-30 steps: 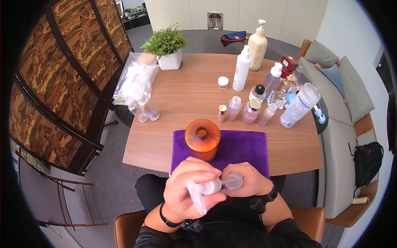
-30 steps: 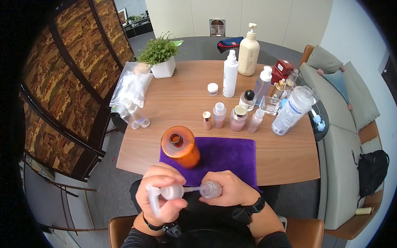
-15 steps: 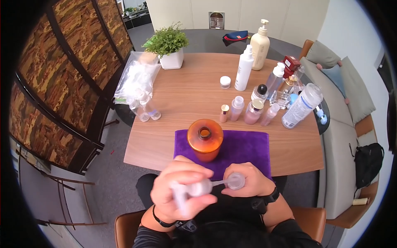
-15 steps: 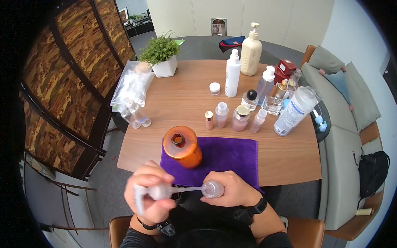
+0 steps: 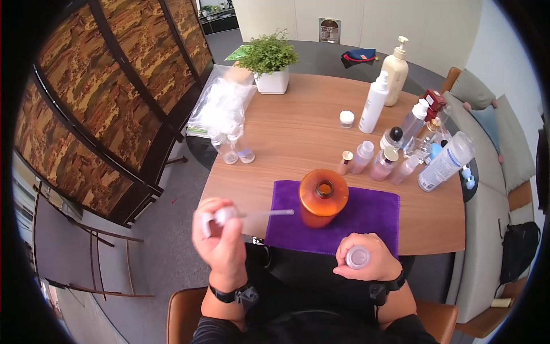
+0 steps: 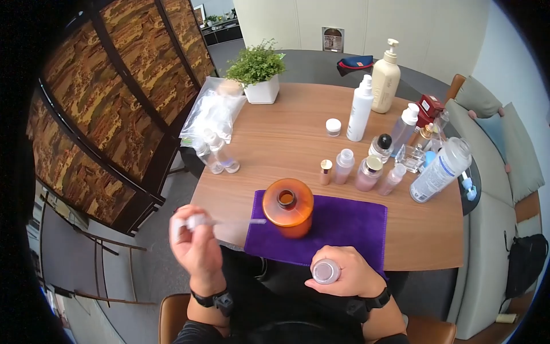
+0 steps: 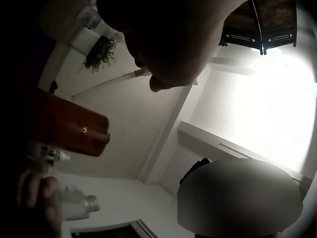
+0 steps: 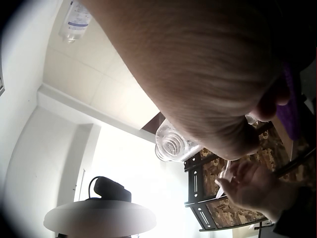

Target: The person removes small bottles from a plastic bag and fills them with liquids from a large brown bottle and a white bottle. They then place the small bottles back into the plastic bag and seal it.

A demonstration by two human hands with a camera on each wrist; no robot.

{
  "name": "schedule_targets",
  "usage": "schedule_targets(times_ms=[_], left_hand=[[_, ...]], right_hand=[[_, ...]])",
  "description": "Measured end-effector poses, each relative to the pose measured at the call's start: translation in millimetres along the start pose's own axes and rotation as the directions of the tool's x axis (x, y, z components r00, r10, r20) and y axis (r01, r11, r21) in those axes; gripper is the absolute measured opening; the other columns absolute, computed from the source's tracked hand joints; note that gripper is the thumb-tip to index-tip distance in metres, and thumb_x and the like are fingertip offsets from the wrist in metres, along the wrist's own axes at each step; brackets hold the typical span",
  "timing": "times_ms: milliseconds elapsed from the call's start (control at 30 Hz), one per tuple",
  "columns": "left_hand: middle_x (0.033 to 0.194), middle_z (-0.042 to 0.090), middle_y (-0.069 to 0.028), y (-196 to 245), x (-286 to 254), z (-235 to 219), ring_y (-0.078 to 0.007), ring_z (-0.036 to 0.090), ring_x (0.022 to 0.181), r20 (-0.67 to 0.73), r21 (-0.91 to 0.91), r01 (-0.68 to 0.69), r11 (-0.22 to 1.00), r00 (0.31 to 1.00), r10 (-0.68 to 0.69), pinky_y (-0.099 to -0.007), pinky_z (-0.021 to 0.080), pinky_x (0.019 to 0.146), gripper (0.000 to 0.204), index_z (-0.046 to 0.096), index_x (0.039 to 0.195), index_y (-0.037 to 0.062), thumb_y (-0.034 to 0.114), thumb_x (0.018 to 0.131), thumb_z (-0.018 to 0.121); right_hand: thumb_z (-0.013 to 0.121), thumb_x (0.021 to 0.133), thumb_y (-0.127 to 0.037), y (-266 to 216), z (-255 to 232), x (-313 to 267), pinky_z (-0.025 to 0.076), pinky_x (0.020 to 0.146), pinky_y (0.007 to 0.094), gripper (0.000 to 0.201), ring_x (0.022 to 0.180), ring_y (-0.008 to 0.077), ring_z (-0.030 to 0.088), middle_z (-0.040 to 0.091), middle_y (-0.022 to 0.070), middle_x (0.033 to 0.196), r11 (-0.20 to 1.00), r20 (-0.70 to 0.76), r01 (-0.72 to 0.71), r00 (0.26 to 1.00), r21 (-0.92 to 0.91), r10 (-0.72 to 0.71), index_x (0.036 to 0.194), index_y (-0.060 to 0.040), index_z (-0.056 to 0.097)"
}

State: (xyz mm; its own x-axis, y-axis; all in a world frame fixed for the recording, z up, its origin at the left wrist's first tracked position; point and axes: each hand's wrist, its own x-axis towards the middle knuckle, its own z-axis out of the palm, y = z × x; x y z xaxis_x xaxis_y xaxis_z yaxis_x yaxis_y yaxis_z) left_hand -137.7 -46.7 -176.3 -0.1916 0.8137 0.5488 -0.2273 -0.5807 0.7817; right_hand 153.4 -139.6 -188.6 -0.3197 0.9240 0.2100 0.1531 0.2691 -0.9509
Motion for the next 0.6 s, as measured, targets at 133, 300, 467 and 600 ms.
schedule_targets(times_ms=[133,300,467,600], left_hand=[[0.118,0.058,-0.0039,-32,-4,7,-0.0117,0.060,0.102,-0.007,0.088,0.231,0.969,0.973,-0.232,-0.0274,0.051,0.089,0.034,0.066,0.119,0.0031,-0.003,0.090,0.083],[0.112,0.064,-0.0057,-56,-12,9,-0.0149,0.067,0.098,0.112,0.268,0.240,0.933,0.954,-0.278,-0.0295,0.056,0.083,0.036,0.066,0.115,0.0034,0.000,0.087,0.088],[0.107,0.073,-0.0089,-42,-6,10,-0.0197,0.072,0.092,0.180,0.459,0.249,0.853,0.914,-0.363,-0.0343,0.059,0.080,0.037,0.069,0.116,0.0037,0.006,0.086,0.091],[0.110,0.073,-0.0153,-36,1,7,-0.0335,0.070,0.103,0.431,0.724,-0.190,0.663,0.875,-0.219,-0.0424,0.058,0.091,0.048,0.069,0.119,0.0019,0.015,0.081,0.095]], right_hand=[[0.091,0.079,0.002,-1,-1,1,0.056,0.067,0.0304,0.032,0.073,0.0171,0.072,0.074,0.0069,0.084,1.000,0.005,-0.006,1.000,0.017,0.005,0.094,-0.0070,0.065],[0.091,0.078,0.003,-2,-1,1,0.056,0.067,0.0305,0.032,0.073,0.0173,0.071,0.074,0.0075,0.083,1.000,0.005,-0.016,1.000,0.018,0.015,0.094,-0.0066,0.064],[0.091,0.077,0.003,0,-1,1,0.056,0.066,0.0309,0.032,0.073,0.0175,0.071,0.074,0.0076,0.082,1.000,0.021,-0.008,1.000,0.014,0.008,0.093,-0.0067,0.065],[0.093,0.077,-0.002,2,0,-1,0.056,0.068,0.0324,0.032,0.074,0.0205,0.072,0.074,0.0070,0.084,0.999,0.002,-0.030,1.000,0.026,0.030,0.092,-0.0079,0.066]])
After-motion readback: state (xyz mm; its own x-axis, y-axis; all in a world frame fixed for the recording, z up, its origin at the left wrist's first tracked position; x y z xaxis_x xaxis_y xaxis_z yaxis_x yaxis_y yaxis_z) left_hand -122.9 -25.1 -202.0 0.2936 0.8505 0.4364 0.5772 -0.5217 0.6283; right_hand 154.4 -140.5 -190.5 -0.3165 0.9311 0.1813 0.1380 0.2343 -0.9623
